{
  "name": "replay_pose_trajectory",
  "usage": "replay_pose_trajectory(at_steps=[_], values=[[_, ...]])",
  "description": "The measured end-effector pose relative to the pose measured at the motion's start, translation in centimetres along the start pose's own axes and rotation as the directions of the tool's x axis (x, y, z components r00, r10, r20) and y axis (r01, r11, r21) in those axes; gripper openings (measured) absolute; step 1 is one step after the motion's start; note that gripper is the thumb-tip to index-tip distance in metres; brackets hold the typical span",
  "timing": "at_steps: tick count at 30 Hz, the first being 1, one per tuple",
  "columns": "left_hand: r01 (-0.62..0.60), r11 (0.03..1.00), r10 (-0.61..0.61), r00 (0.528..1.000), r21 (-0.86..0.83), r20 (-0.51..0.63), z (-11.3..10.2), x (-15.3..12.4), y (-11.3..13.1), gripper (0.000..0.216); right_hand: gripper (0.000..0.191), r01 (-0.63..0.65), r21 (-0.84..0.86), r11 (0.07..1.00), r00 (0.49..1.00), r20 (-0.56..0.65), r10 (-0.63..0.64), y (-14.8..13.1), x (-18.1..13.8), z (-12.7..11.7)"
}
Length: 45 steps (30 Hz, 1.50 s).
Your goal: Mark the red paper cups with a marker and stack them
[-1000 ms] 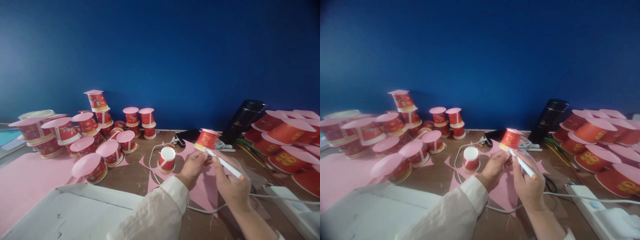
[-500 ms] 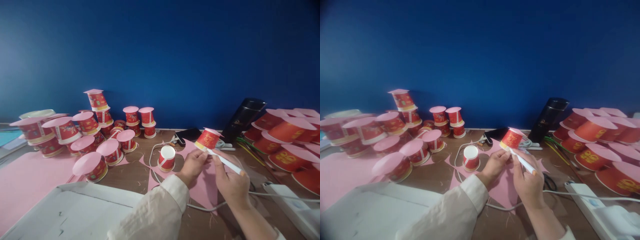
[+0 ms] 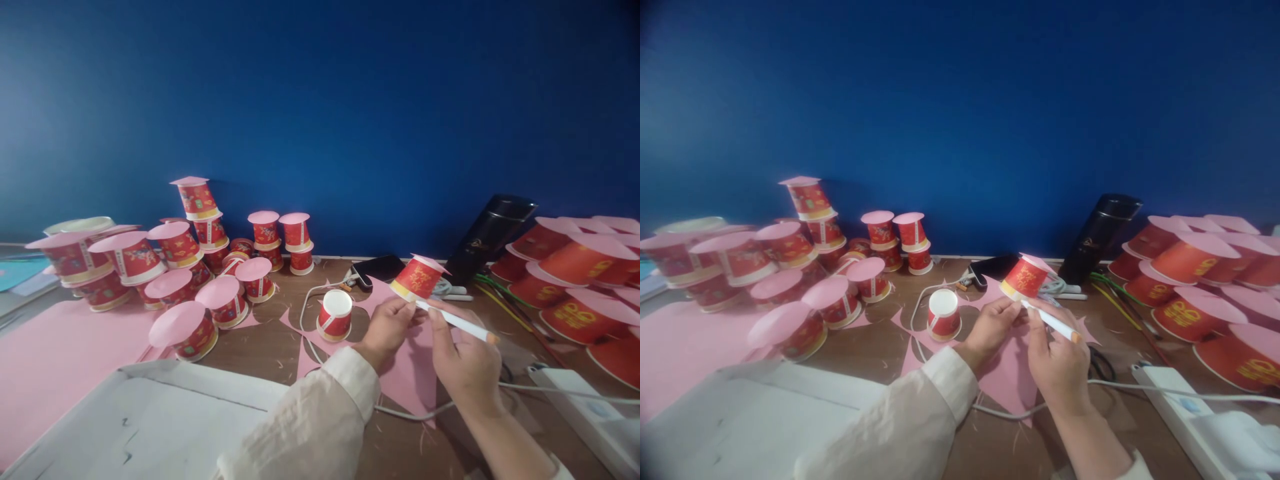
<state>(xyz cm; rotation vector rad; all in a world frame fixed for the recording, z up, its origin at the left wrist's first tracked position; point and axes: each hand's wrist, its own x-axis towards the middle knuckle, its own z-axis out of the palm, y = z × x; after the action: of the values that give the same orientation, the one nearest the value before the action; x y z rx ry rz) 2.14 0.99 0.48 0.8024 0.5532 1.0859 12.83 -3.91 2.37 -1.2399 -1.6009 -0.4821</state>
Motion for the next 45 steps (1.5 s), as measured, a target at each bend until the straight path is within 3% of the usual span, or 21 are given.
replay_pose_trajectory(at_steps=[9,21,32,37,42,45], values=[[-0.008,0.997,0.010,1.000,-0.082,0.023,-0.3,0.4,-0.5,0.051,0.022,-0.018,-0.036,0.999,1.000,-0.020,0.018,0.7,-0.3,0.3],[0.007,0.973,-0.007,1.000,-0.230,0.004,-0.1,-0.2,0.3,0.037,0.027,-0.082,-0.048,0.995,0.997,-0.014,0.082,0.9,-0.4,0.4],[0.064,0.929,-0.089,0.995,-0.364,-0.050,-0.5,-0.5,0.7,0.030,0.024,-0.073,-0.070,0.995,0.997,-0.031,0.071,0.9,-0.4,0.4],[0.100,0.909,-0.138,0.988,-0.405,-0.068,-0.5,-0.4,0.9,0.018,0.020,-0.017,0.003,1.000,1.000,-0.021,0.017,0.5,-0.4,0.5],[0.142,0.890,-0.203,0.974,-0.433,-0.098,-0.4,-0.2,1.0,0.016,0.023,-0.100,0.083,0.991,0.985,-0.130,0.111,-0.2,-0.2,0.0],[0.141,0.885,-0.208,0.972,-0.443,-0.107,-0.3,-0.2,1.1,0.014,0.022,-0.061,0.055,0.997,0.990,-0.124,0.068,-0.4,0.1,-0.4]])
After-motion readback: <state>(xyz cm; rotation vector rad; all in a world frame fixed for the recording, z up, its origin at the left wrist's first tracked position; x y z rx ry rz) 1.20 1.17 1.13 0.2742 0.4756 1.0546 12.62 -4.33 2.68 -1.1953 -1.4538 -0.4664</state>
